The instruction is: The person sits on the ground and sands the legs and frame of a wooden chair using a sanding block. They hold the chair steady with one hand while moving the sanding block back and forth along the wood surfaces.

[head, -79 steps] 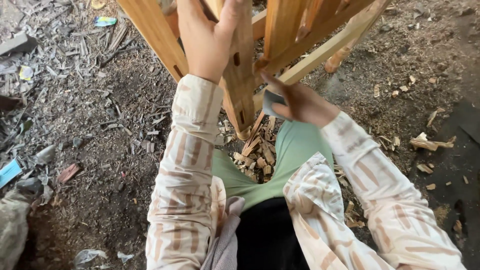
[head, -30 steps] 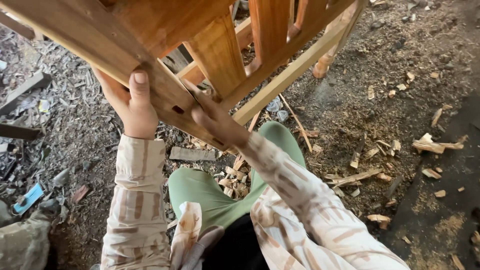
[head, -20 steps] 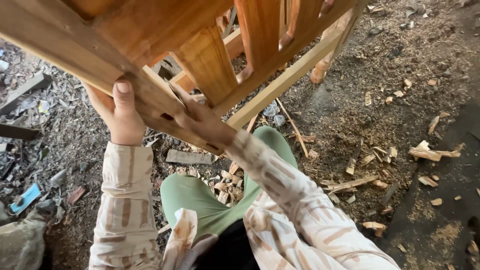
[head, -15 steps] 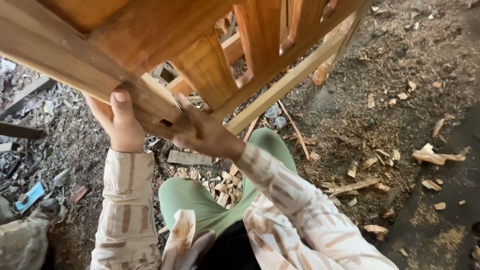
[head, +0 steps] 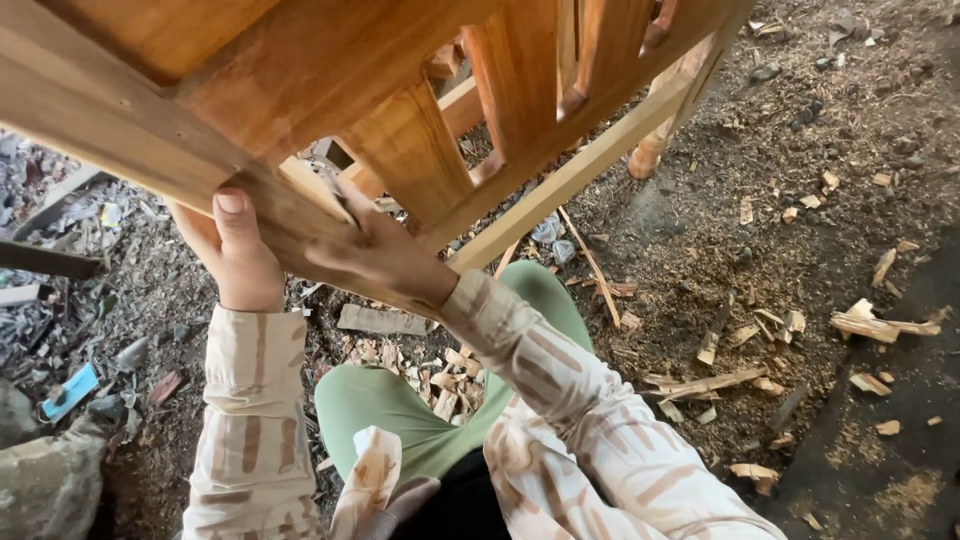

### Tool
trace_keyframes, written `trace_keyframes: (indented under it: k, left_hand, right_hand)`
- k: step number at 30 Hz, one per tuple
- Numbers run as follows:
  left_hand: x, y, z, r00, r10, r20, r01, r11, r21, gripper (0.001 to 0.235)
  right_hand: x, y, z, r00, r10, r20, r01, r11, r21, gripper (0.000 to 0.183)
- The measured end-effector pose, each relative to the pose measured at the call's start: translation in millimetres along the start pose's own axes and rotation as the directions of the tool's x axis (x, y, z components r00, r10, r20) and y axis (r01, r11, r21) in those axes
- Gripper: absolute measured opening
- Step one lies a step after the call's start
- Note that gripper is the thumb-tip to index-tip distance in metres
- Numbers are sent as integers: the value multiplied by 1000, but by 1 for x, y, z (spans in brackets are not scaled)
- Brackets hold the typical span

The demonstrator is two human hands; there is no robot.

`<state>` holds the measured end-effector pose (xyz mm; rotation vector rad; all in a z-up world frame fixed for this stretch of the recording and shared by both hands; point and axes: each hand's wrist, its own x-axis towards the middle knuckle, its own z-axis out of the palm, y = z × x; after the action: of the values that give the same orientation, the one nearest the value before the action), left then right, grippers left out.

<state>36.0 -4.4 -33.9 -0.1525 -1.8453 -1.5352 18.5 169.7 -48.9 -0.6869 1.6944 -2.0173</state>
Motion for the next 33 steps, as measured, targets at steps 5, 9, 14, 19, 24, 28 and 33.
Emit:
trace_keyframes:
  k: [5, 9, 14, 19, 24, 28, 33]
  left_hand:
    - [8, 0, 1, 988, 68, 138, -49, 989, -138, 72]
    - [-1, -22, -16, 999, -53, 8, 53, 998, 25, 92]
    - [5, 3, 9, 999, -24, 46, 30, 990, -136, 83]
    - [1, -7, 2, 995, 44, 88, -35, 994, -107, 81]
    - [3, -33, -8, 980, 161, 114, -151, 984, -89, 67]
    - [7, -5, 8, 970, 186, 158, -167, 978, -123, 68]
    - [11, -18, 3, 964, 213, 156, -198, 974, -107, 71]
  right_hand:
    - [4, -37, 3, 917, -396, 52, 399, 911, -101, 119]
    - [3, 5, -5, 988, -152, -21, 150, 986, -79, 102]
    - [22, -41, 9, 879, -476, 35, 476, 879, 12, 93]
    - [14, -1, -7, 878, -473, 74, 471, 881, 44, 90]
    - [12, -26, 1, 885, -466, 6, 464, 882, 82, 87]
    - [37, -32, -2, 837, -538, -97, 545, 807, 226, 67]
    - [23, 47, 0, 839, -535, -102, 543, 805, 240, 76]
